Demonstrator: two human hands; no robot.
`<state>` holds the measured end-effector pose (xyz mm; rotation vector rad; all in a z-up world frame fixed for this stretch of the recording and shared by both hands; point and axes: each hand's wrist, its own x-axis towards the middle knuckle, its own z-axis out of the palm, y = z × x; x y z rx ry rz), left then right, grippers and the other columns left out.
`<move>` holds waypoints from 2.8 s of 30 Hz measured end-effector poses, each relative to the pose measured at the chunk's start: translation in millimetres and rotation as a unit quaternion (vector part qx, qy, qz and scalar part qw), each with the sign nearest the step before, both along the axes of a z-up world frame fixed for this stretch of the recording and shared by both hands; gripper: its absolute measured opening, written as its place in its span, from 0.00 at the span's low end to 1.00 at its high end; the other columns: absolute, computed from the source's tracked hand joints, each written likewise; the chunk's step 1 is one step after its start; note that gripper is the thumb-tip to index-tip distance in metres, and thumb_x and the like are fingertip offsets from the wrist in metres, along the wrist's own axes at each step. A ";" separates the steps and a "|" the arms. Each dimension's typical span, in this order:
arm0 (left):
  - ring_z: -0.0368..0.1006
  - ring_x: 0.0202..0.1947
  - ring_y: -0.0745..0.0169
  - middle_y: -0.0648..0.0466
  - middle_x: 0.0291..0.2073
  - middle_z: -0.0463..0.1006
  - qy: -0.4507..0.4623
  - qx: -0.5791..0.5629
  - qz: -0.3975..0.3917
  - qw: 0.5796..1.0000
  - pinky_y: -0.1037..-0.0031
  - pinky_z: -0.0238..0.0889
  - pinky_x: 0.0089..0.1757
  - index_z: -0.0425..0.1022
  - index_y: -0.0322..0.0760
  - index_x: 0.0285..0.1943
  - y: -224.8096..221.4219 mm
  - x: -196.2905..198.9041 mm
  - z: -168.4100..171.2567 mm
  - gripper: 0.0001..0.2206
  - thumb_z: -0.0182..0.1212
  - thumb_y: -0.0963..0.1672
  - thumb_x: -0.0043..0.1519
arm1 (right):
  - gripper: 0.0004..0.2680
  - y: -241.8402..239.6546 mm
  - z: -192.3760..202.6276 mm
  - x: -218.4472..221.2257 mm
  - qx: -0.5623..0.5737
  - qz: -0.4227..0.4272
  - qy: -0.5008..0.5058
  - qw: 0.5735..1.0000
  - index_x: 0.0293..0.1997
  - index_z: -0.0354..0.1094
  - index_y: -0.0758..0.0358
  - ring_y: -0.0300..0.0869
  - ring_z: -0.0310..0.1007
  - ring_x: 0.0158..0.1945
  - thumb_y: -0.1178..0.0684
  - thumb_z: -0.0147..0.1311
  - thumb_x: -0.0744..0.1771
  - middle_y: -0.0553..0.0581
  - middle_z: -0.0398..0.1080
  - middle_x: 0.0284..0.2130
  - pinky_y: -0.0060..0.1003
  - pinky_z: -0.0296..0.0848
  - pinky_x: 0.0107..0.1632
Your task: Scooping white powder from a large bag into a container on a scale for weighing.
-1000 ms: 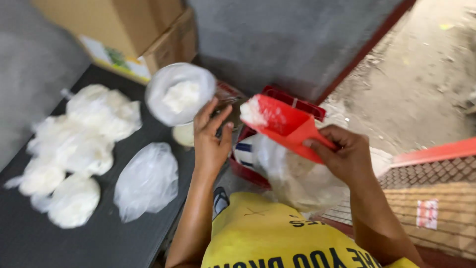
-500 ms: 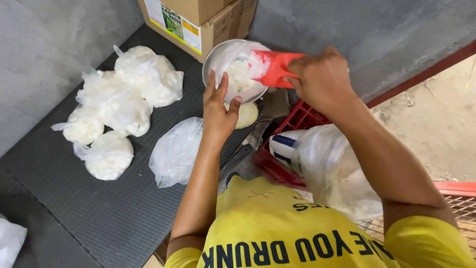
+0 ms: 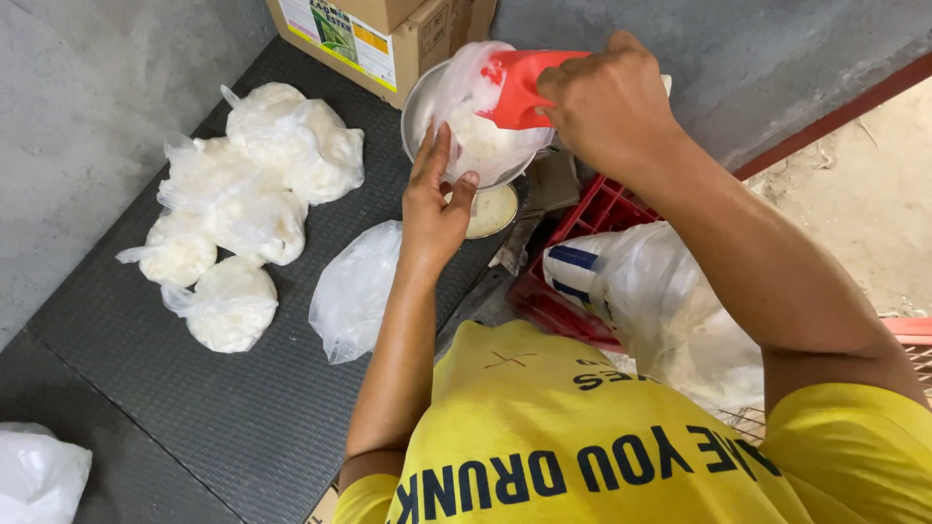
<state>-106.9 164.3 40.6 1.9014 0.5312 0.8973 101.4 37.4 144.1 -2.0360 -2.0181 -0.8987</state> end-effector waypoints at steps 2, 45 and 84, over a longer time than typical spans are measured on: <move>0.71 0.68 0.53 0.41 0.76 0.59 -0.005 0.001 -0.001 1.000 0.75 0.72 0.49 0.59 0.36 0.77 -0.8 1.4 -1.6 0.30 0.63 0.38 0.64 | 0.09 -2.2 -1.0 0.0 0.000 0.007 0.005 1.000 0.35 0.73 0.54 0.43 0.72 0.29 0.43 0.63 0.65 0.49 0.72 0.27 0.41 0.64 0.41; 0.35 0.82 0.39 0.38 0.80 0.36 -0.046 0.146 0.105 0.983 0.54 0.38 0.75 0.53 0.44 0.84 -81.4 -16.9 14.3 0.36 0.71 0.39 0.69 | 0.09 -179.4 10.6 -14.0 0.153 -0.125 0.468 0.862 0.38 0.72 0.72 0.40 0.64 0.28 0.60 0.72 0.65 0.60 0.69 0.25 0.35 0.63 0.33; 0.78 0.41 0.59 0.47 0.43 0.82 -0.101 -0.369 0.112 0.917 0.66 0.72 0.44 0.75 0.22 0.53 -187.2 45.4 -60.3 0.16 0.60 0.45 0.68 | 0.14 -293.2 -78.2 77.9 0.186 -0.079 0.580 0.789 0.54 0.74 0.66 0.46 0.84 0.47 0.53 0.66 0.65 0.64 0.81 0.45 0.45 0.83 0.50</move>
